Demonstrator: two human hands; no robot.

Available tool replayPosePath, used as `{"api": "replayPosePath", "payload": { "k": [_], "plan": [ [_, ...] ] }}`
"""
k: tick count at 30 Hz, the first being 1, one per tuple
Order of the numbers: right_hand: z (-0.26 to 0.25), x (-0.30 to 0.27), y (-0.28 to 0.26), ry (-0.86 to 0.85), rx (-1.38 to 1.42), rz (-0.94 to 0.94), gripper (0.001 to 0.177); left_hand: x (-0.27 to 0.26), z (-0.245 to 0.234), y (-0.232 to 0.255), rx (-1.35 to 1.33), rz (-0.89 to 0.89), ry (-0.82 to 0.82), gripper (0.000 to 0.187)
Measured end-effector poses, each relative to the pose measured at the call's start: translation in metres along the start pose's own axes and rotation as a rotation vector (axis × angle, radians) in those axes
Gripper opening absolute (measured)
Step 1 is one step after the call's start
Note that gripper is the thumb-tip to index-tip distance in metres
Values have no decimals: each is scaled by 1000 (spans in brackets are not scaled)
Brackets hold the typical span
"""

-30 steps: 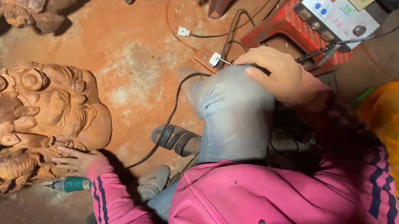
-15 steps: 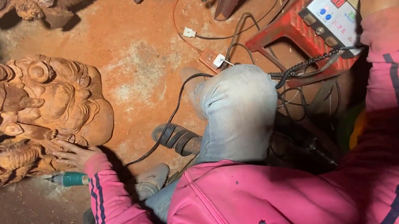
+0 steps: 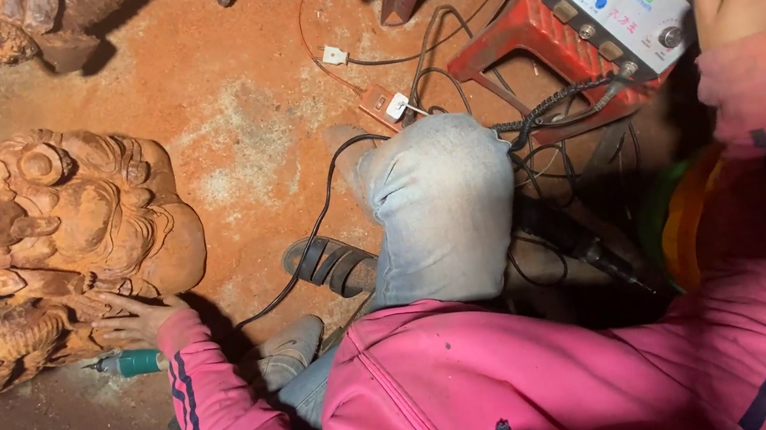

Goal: Using a rotary power tool to carve and refine details on a large wooden sculpture

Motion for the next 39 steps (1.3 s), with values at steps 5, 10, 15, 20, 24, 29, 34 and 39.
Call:
{"api": "replayPosePath", "payload": {
  "k": [5, 10, 15, 20, 24, 29, 34, 39],
  "plan": [
    [20, -57, 17, -105, 97, 190, 39, 3, 5, -2, -87, 9, 85, 108],
    [63, -93, 49, -227, -26, 104, 32, -4, 11, -1, -89, -12, 25, 104],
    [117, -130, 104, -131, 65, 71, 33, 8, 24, -20, -105, -5, 102, 102],
    [136, -139, 121, -221, 244, 197, 33, 7, 18, -22, -115, -6, 110, 102],
    [104, -123, 87, -165, -13, 57, 26, 8, 16, -19, -148, -11, 127, 107],
    [110, -125, 117, -151, -94, 199, 31, 11, 22, -19, -146, -66, 63, 107],
    [99, -105, 79, -214, -101, 32, 13, 19, 36, -25, -149, -75, 87, 106],
    [77, -102, 58, -234, -37, 76, 19, 13, 29, -27, -193, -77, 105, 103]
  ]
}}
Point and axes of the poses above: each hand's wrist, its own x-axis towards the middle knuckle, its own z-axis out of the palm, y = z × x, the point moved 6 cm from there along x, towards the middle knuckle, and after that the axes turned 12 degrees about y, right-handed, at the moved point
